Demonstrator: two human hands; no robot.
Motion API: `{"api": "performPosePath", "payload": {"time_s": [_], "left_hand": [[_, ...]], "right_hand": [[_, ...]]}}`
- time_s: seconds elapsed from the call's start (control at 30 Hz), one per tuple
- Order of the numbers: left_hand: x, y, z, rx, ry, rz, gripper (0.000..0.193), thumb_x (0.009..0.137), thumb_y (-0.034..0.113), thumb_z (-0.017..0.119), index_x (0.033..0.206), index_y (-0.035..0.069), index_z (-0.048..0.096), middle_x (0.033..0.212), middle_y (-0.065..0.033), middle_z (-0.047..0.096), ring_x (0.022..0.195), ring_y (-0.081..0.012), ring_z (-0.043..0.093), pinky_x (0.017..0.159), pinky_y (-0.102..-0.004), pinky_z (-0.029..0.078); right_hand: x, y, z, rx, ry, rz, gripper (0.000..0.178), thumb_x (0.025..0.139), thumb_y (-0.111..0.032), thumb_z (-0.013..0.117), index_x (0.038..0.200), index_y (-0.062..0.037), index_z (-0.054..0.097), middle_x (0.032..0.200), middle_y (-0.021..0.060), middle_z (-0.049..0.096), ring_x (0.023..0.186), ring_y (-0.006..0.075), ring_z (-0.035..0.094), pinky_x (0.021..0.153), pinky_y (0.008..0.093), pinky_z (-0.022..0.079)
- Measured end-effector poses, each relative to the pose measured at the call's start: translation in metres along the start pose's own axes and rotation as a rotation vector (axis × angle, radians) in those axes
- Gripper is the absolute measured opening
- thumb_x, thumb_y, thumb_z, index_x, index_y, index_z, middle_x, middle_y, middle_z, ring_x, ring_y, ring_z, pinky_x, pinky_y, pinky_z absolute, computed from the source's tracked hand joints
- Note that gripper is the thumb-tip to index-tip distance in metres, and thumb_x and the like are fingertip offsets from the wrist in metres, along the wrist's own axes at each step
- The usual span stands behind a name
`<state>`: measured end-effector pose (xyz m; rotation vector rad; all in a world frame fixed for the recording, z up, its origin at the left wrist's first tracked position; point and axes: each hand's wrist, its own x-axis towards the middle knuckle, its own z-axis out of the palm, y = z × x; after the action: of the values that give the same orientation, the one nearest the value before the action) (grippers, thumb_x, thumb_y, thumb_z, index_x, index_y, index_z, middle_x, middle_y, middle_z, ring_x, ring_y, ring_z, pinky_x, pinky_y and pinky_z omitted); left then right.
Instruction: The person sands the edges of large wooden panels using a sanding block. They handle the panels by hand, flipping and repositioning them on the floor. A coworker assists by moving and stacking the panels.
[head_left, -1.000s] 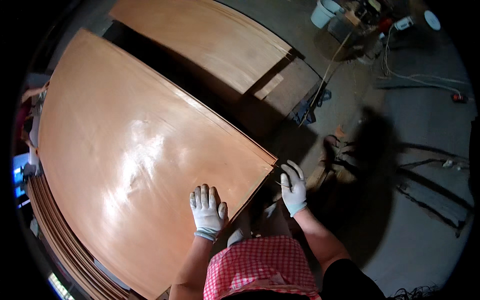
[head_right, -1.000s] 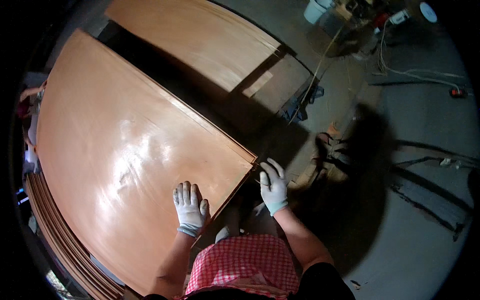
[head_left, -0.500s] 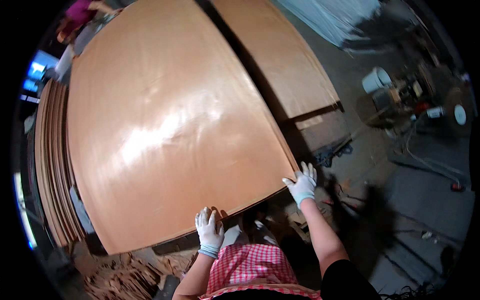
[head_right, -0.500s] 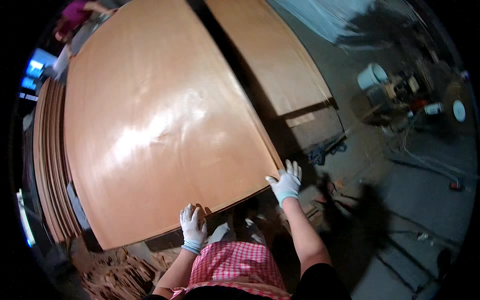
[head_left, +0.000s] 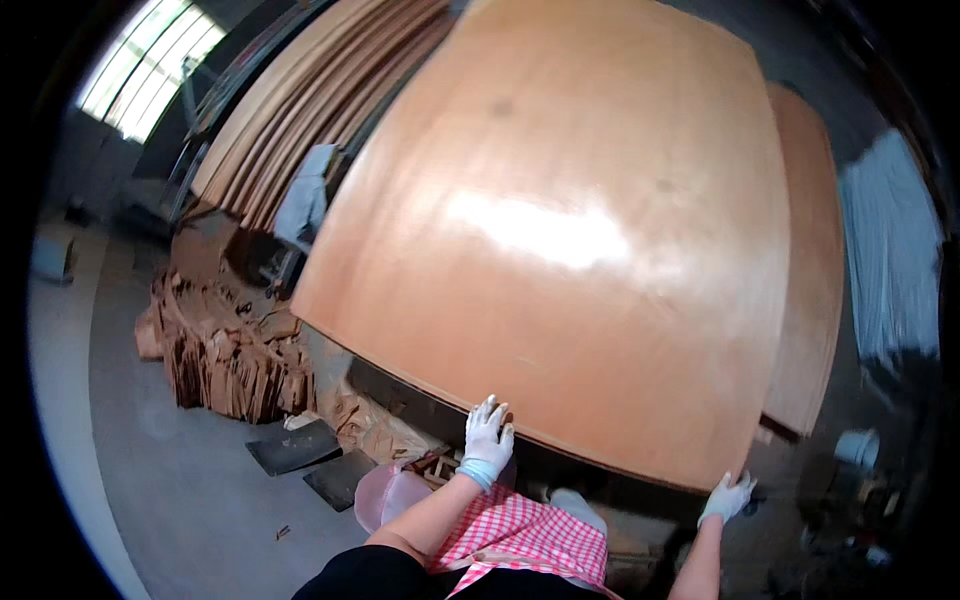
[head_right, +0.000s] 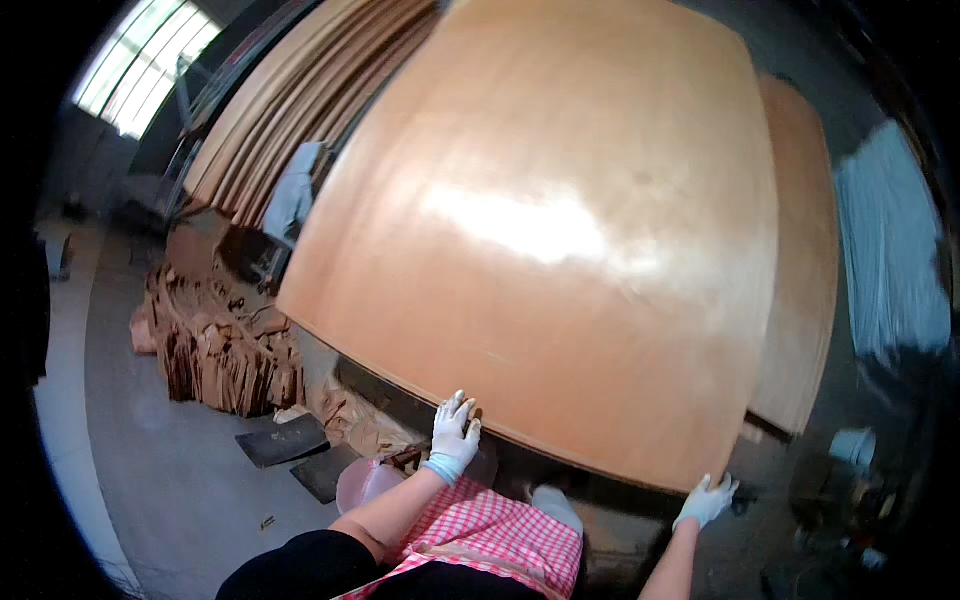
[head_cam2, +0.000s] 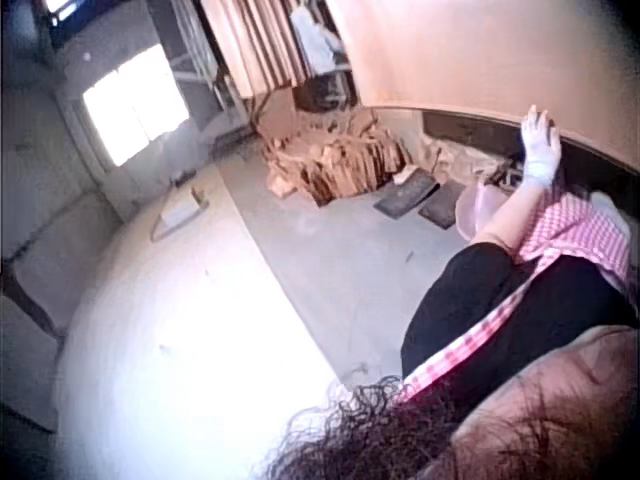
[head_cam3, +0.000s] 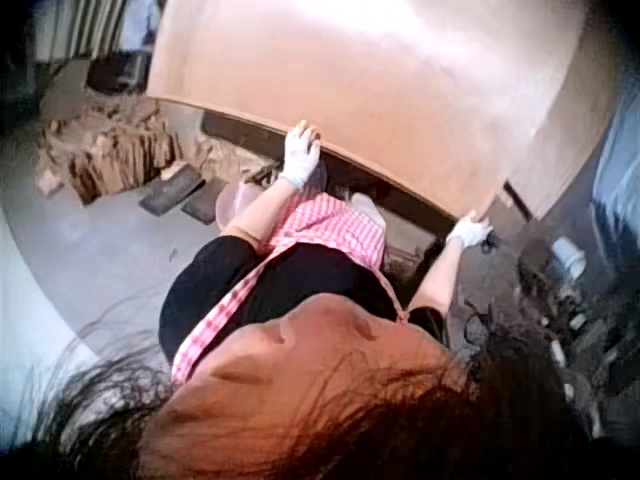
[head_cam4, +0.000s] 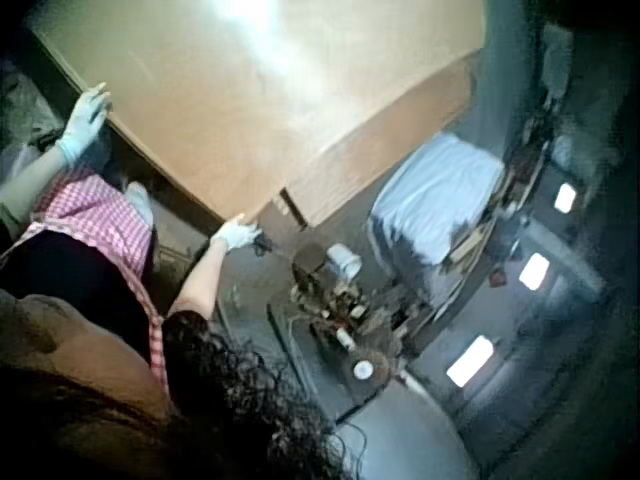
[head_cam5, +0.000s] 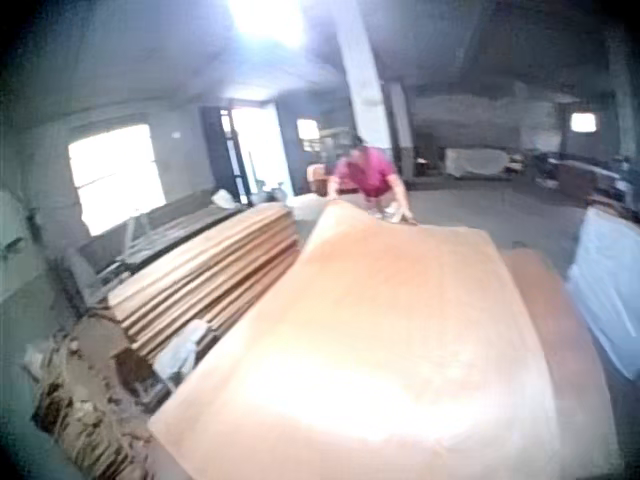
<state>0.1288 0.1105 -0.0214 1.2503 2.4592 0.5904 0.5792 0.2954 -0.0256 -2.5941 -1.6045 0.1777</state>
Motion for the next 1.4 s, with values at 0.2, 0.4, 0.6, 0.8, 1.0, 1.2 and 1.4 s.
{"api": "performPosePath", "payload": {"time_s": [0.2,0.4,0.6,0.8,1.0,1.2,1.4], "left_hand": [[0.07,-0.103,-0.048,-0.182,0.331,-0.502,0.051,0.084,0.019,0.062,0.13,-0.002,0.05,0.142,-0.0266,0.041,0.134,-0.0369,0.038,0.113,-0.0422,0.028],[0.102,-0.226,-0.126,-0.442,0.572,-0.871,0.048,0.09,0.017,0.059,0.132,-0.003,0.048,0.139,-0.0204,0.046,0.13,-0.0328,0.044,0.11,-0.0375,0.034],[0.079,-0.312,-0.148,-0.79,0.795,-1.049,0.05,0.089,0.007,0.059,0.136,-0.004,0.043,0.122,-0.0142,0.058,0.105,-0.0185,0.057,0.093,-0.0297,0.045],[0.072,-0.323,-0.152,-1.089,0.862,-1.066,0.05,0.091,0.006,0.06,0.136,-0.006,0.042,0.129,-0.0168,0.054,0.111,-0.0207,0.056,0.101,-0.0316,0.041],[0.099,-0.342,-0.164,-1.494,0.85,-1.058,0.047,0.091,0.008,0.062,0.133,-0.004,0.047,0.119,-0.0106,0.059,0.107,-0.0163,0.056,0.095,-0.0283,0.045],[0.165,-0.382,-0.184,-1.308,0.824,-0.991,0.052,0.091,0.012,0.063,0.136,-0.005,0.044,0.118,-0.0098,0.058,0.102,-0.0155,0.056,0.092,-0.0269,0.045],[0.193,-0.411,-0.21,-1.272,0.668,-1.083,0.053,0.088,0.007,0.066,0.135,-0.005,0.045,0.1,-0.0033,0.06,0.086,-0.0095,0.055,0.08,-0.0229,0.047]], "right_hand": [[-0.05,-0.138,0.014,0.136,-0.137,-0.507,0.048,0.087,-0.012,0.059,0.132,0.001,0.049,0.145,0.0235,0.037,0.135,0.0375,0.033,0.115,0.0446,0.025],[-0.161,-0.366,0.019,0.152,-0.401,-0.96,0.043,0.087,-0.022,0.057,0.126,-0.0024,0.056,0.142,0.0228,0.042,0.134,0.0357,0.035,0.116,0.0468,0.019],[-0.238,-0.458,0.022,0.141,-0.568,-1.411,0.041,0.087,-0.023,0.057,0.123,-0.0042,0.057,0.137,0.0196,0.049,0.131,0.0347,0.041,0.116,0.0462,0.021],[-0.255,-0.497,0.046,0.083,-0.595,-1.492,0.038,0.087,-0.021,0.058,0.122,-0.0067,0.058,0.134,0.0176,0.052,0.128,0.0336,0.043,0.114,0.0453,0.026],[-0.328,-0.59,0.049,0.109,-0.61,-1.67,0.039,0.085,-0.017,0.061,0.122,-0.0073,0.057,0.131,0.019,0.053,0.123,0.0374,0.046,0.109,0.0463,0.032],[-0.439,-0.716,0.077,0.147,-0.643,-1.858,0.044,0.084,-0.016,0.064,0.126,-0.0067,0.053,0.131,0.0186,0.052,0.125,0.037,0.045,0.109,0.0462,0.032],[-0.536,-0.832,0.132,-0.03,-0.559,-2.145,0.058,0.084,-0.015,0.057,0.139,-0.0077,0.041,0.141,0.0177,0.044,0.133,0.0359,0.037,0.115,0.048,0.021]]}}
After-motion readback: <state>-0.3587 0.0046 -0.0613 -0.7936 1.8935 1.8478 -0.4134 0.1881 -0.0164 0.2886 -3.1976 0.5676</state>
